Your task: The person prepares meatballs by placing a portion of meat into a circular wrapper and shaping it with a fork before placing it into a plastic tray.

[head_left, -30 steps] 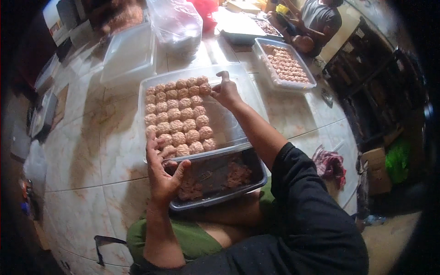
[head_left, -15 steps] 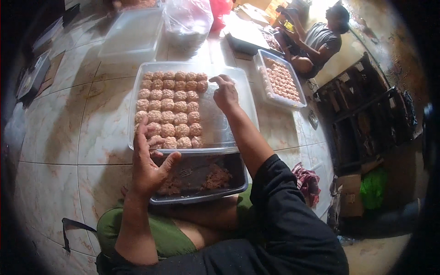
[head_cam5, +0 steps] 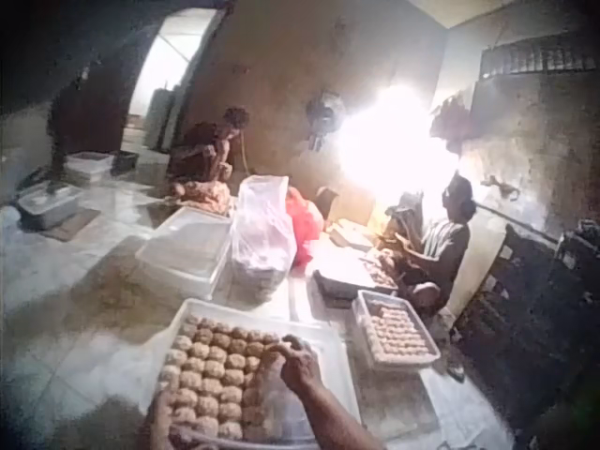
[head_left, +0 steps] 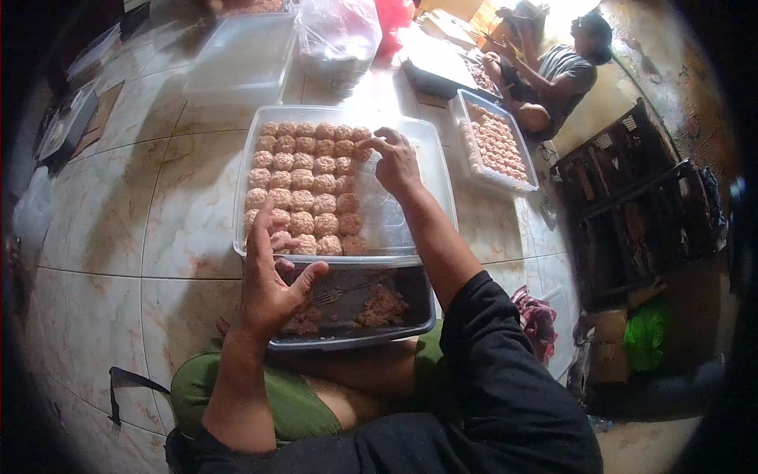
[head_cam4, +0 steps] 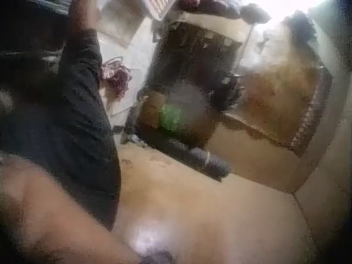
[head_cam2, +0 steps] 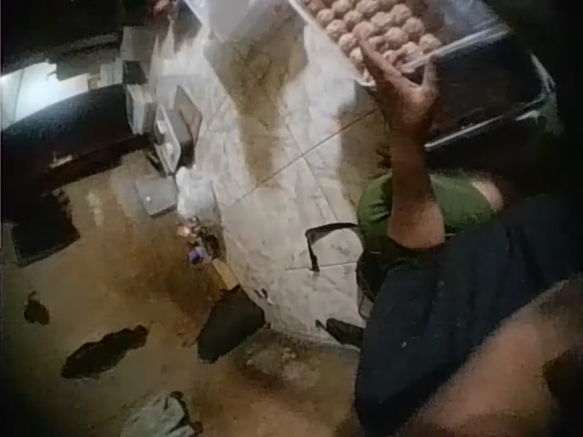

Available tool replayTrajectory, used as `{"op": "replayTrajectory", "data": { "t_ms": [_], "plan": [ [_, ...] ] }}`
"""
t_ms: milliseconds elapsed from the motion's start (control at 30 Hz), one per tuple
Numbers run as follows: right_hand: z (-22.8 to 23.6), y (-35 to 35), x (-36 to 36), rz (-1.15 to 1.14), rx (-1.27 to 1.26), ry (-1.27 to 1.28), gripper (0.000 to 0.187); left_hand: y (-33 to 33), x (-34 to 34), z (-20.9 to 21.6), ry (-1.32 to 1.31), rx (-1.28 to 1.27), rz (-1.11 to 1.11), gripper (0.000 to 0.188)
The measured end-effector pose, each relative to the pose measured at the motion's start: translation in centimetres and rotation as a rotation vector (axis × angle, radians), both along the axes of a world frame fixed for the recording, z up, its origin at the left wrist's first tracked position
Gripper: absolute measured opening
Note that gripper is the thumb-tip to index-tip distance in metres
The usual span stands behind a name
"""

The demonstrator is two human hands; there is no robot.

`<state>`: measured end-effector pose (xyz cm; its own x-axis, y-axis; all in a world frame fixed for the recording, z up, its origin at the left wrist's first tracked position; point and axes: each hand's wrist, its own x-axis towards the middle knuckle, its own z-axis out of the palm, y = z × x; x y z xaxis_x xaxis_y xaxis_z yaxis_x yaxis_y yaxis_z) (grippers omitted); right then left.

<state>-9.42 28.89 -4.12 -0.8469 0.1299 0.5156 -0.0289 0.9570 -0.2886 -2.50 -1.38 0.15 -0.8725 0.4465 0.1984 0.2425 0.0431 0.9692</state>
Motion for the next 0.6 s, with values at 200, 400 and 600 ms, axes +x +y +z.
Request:
{"op": "replayTrajectory", "data": {
  "t_ms": [200,400,600],
  "plan": [
    [0.1,0.8,0.3,-0.069,0.005,0.067,0.039,0.1,0.0,-0.4,0.047,-0.015,0.001,0.099],
    [-0.4,1.0,-0.1,-0.137,-0.194,-0.206,0.046,0.1,0.0,-0.4,0.058,-0.072,0.011,0.099],
    [-1.7,2.1,-0.9,-0.138,-0.228,-0.164,0.053,0.0,0.0,-0.1,0.056,-0.069,-0.01,0.099]
  ]
}}
